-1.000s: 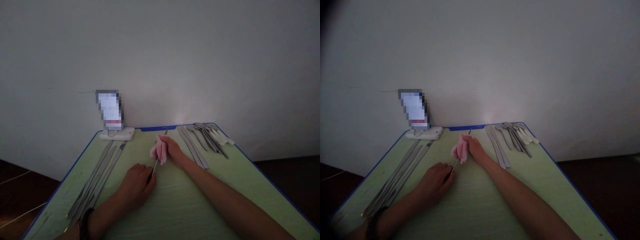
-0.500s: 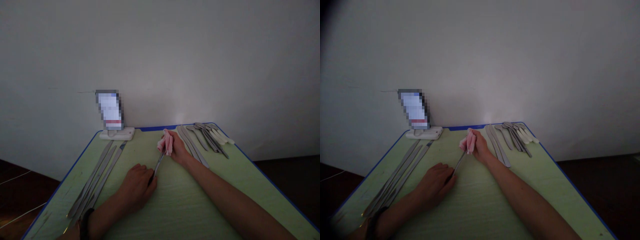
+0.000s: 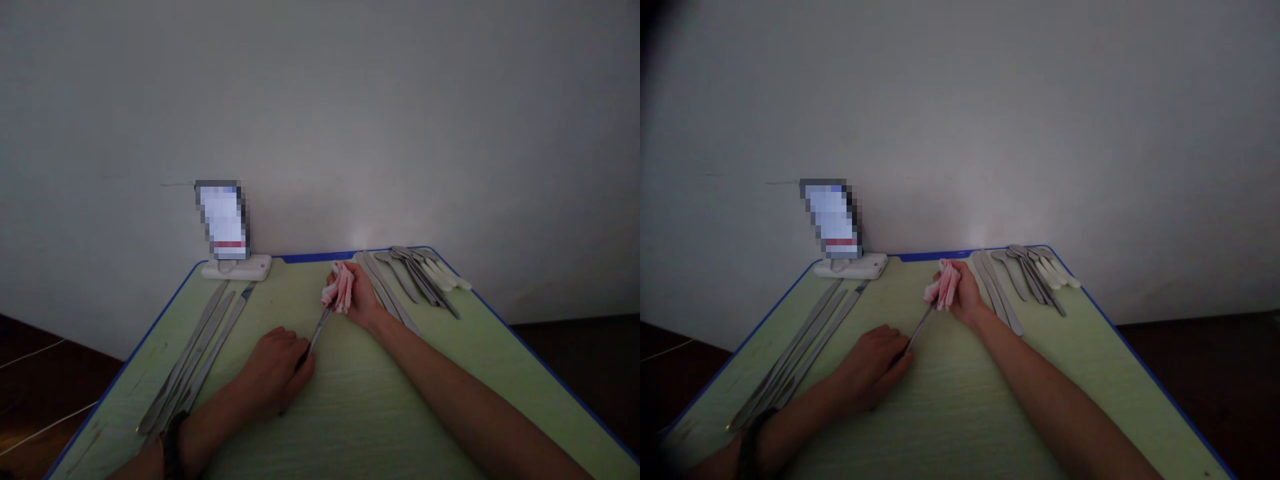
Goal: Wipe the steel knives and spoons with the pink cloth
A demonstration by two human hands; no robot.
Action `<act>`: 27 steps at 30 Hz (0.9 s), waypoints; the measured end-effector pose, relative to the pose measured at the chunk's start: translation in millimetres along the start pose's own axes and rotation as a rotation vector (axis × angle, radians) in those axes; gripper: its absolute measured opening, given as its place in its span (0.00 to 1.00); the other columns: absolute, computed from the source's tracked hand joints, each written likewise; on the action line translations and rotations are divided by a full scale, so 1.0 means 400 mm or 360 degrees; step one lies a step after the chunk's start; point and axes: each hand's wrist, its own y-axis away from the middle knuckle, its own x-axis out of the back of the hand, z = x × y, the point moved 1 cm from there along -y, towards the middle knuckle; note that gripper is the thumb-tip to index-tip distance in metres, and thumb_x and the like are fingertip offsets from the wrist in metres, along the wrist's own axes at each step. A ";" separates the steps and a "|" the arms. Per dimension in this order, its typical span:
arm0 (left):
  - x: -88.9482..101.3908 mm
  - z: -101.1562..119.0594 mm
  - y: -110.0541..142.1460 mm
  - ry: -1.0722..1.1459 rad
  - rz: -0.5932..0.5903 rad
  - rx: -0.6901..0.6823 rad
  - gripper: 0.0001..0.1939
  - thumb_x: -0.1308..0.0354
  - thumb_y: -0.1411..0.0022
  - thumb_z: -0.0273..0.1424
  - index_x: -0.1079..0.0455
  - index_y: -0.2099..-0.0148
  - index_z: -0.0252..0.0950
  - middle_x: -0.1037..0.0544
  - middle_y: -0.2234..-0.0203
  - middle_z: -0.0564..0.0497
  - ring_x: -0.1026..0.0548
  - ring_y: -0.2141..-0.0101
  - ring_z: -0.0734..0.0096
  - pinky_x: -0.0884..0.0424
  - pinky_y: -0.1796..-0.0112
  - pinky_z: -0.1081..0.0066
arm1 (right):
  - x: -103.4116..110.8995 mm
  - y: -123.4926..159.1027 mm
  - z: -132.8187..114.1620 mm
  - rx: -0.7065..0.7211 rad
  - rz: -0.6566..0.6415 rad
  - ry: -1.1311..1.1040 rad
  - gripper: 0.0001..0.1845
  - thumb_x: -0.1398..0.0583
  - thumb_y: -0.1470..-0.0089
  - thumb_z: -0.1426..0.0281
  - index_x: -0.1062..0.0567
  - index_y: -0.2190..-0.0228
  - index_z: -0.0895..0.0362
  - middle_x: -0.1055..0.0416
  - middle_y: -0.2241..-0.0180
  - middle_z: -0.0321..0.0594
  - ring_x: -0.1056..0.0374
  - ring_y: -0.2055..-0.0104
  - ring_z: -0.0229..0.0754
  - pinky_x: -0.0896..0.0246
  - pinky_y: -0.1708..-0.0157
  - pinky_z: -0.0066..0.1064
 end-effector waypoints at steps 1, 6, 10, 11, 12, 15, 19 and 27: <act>0.000 0.000 0.000 0.0006 0.0009 0.0003 0.18 0.58 0.32 0.32 0.32 0.71 0.35 0.27 0.76 0.49 0.30 0.72 0.65 0.37 0.66 0.66 | -0.001 0.000 -0.001 0.0003 0.0001 0.0015 0.11 0.45 0.50 0.61 0.35 0.78 0.54 0.36 0.85 0.30 0.39 0.85 0.38 0.41 0.83 0.31; -0.009 -0.005 0.001 0.0031 0.0044 0.0042 0.21 0.62 0.31 0.33 0.32 0.70 0.36 0.26 0.76 0.49 0.30 0.72 0.65 0.37 0.65 0.65 | -0.005 0.002 0.014 0.0090 0.0011 0.0218 0.15 0.42 0.50 0.57 0.30 0.76 0.56 0.32 0.83 0.33 0.36 0.83 0.38 0.43 0.83 0.30; -0.016 -0.009 -0.001 0.0025 0.0086 0.0103 0.22 0.64 0.30 0.34 0.32 0.70 0.36 0.26 0.76 0.49 0.29 0.72 0.65 0.36 0.66 0.66 | -0.006 0.005 0.044 0.0173 -0.0012 0.0618 0.24 0.41 0.51 0.49 0.28 0.81 0.57 0.32 0.86 0.38 0.37 0.83 0.38 0.46 0.82 0.29; -0.017 -0.010 -0.002 0.0027 0.0085 0.0117 0.23 0.64 0.30 0.34 0.32 0.70 0.36 0.26 0.76 0.49 0.29 0.72 0.66 0.36 0.66 0.66 | -0.008 0.007 0.050 0.0193 -0.0047 0.0726 0.25 0.41 0.51 0.48 0.28 0.82 0.57 0.32 0.86 0.38 0.38 0.83 0.38 0.46 0.82 0.29; -0.017 -0.011 -0.002 0.0031 0.0080 0.0129 0.23 0.64 0.30 0.33 0.32 0.71 0.36 0.26 0.76 0.49 0.29 0.72 0.66 0.36 0.66 0.66 | -0.011 0.010 0.054 0.0219 -0.0086 0.0828 0.26 0.41 0.51 0.48 0.28 0.84 0.57 0.32 0.86 0.38 0.38 0.82 0.38 0.46 0.81 0.29; -0.017 -0.013 -0.004 0.0050 0.0077 0.0162 0.22 0.64 0.31 0.33 0.32 0.71 0.36 0.25 0.77 0.48 0.28 0.72 0.65 0.36 0.66 0.67 | -0.020 0.019 0.058 0.0304 -0.0147 0.1057 0.25 0.40 0.52 0.49 0.28 0.85 0.56 0.32 0.86 0.36 0.38 0.82 0.37 0.46 0.79 0.29; -0.015 -0.012 -0.005 0.0050 0.0074 0.0129 0.21 0.62 0.31 0.32 0.32 0.70 0.36 0.25 0.77 0.48 0.28 0.72 0.65 0.35 0.67 0.67 | -0.024 0.022 0.054 0.0396 -0.0031 0.1064 0.21 0.38 0.52 0.54 0.29 0.85 0.57 0.32 0.85 0.35 0.40 0.81 0.35 0.46 0.78 0.28; -0.005 0.008 -0.002 -0.0005 -0.0017 -0.0033 0.20 0.61 0.31 0.32 0.32 0.70 0.35 0.26 0.76 0.48 0.29 0.73 0.66 0.35 0.65 0.65 | -0.008 0.001 0.044 0.0343 0.0378 0.0468 0.19 0.42 0.52 0.57 0.33 0.84 0.56 0.35 0.88 0.35 0.40 0.85 0.37 0.47 0.84 0.29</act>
